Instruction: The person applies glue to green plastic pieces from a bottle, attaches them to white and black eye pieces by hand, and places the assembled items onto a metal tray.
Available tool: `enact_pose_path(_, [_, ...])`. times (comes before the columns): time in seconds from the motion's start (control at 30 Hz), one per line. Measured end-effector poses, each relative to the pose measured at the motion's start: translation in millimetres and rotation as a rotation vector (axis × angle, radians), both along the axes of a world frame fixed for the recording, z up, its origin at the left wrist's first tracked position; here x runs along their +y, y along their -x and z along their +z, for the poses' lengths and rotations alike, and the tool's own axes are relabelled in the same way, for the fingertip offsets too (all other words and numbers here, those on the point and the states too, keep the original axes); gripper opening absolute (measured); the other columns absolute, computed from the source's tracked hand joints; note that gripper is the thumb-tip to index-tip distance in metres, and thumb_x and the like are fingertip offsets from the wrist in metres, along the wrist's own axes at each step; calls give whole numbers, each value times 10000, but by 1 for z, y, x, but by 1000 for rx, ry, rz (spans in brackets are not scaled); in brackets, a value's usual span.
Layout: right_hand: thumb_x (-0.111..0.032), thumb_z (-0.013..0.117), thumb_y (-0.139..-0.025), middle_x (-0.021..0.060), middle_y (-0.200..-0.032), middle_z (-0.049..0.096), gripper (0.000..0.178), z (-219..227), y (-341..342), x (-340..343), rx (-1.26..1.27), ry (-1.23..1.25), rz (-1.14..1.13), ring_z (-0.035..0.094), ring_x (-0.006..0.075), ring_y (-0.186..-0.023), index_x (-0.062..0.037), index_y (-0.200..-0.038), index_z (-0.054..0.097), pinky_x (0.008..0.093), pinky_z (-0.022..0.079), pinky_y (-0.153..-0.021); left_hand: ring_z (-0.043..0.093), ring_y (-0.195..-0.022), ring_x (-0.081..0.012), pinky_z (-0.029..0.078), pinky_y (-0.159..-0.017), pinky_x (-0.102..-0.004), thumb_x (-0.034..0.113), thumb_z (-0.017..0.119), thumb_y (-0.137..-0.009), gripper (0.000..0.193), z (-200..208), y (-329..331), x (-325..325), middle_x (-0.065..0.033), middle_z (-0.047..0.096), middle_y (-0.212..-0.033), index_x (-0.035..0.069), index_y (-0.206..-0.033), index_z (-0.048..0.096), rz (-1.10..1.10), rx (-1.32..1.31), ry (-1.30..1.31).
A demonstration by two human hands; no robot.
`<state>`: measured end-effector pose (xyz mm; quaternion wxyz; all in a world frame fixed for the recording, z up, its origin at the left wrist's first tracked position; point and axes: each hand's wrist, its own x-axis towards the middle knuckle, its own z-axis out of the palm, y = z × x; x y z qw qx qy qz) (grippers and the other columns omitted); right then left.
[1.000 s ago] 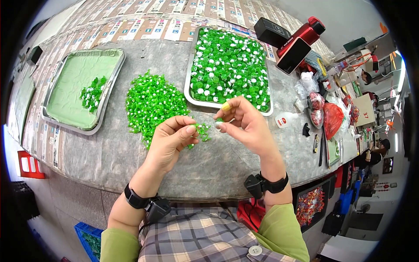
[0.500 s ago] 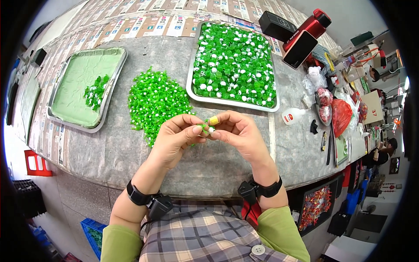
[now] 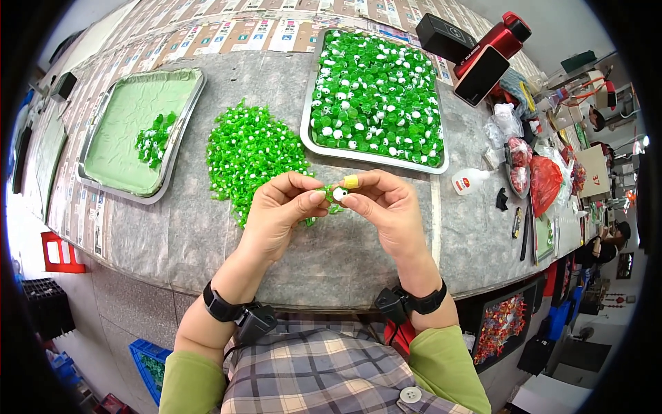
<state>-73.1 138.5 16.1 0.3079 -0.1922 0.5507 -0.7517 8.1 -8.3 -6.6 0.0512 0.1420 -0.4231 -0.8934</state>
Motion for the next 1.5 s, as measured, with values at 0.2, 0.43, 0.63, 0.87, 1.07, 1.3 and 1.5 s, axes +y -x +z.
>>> enact_pose_path(0.2, [3,602,-731,55,-879,586,190,-1,-2,-1,38,-19,4,554,94,-813,8,-915,554,211,452,-727,557,-700,-93,462,-633,-211,44,589,-755,95,0,-1,1,-49,582,-788,8,-840,566,24,69,144])
enact_pose_path(0.43, [-28,584,-756,59,-886,580,217,4,-4,-2,-39,-19,34,553,98,-794,12,-966,547,207,447,-714,547,-706,-96,445,-608,-189,-25,590,-726,83,-1,-2,4,-56,563,-794,-13,-806,574,100,177,509])
enact_pose_path(0.63, [-66,574,-764,96,-854,599,246,-3,4,6,-49,-85,138,572,136,-782,30,-990,549,248,468,-698,556,-688,-127,447,-581,-222,-22,611,-693,105,4,0,5,-70,571,-766,7,-789,577,114,246,805])
enact_pose_path(0.87, [-73,565,-780,83,-849,597,224,-4,7,2,-101,-98,155,562,107,-740,40,-974,552,220,459,-673,557,-666,-155,446,-566,-244,-2,616,-687,87,9,0,4,-68,576,-726,14,-760,573,148,242,1084])
enact_pose_path(1.07, [-73,582,-763,55,-790,596,192,-9,9,-4,-39,-62,38,561,103,-699,14,-934,566,215,454,-623,504,-599,-59,406,-545,-178,25,613,-722,71,3,4,-3,-13,562,-695,7,-784,583,153,7,777])
enact_pose_path(1.3, [-134,601,-680,92,-716,563,141,-17,11,6,914,-731,214,526,259,-756,-34,-762,545,357,408,-674,481,-584,-43,376,-533,-162,109,601,-751,135,8,-22,-136,-8,574,-676,4,-836,597,602,-170,1038])
enact_pose_path(1.5, [-88,613,-704,51,-675,574,141,-19,14,8,700,-627,169,549,117,-624,-7,-805,557,237,413,-548,498,-692,-78,407,-638,-225,220,611,-746,301,-1,-42,-199,-53,578,-830,17,-965,573,721,-602,1573])
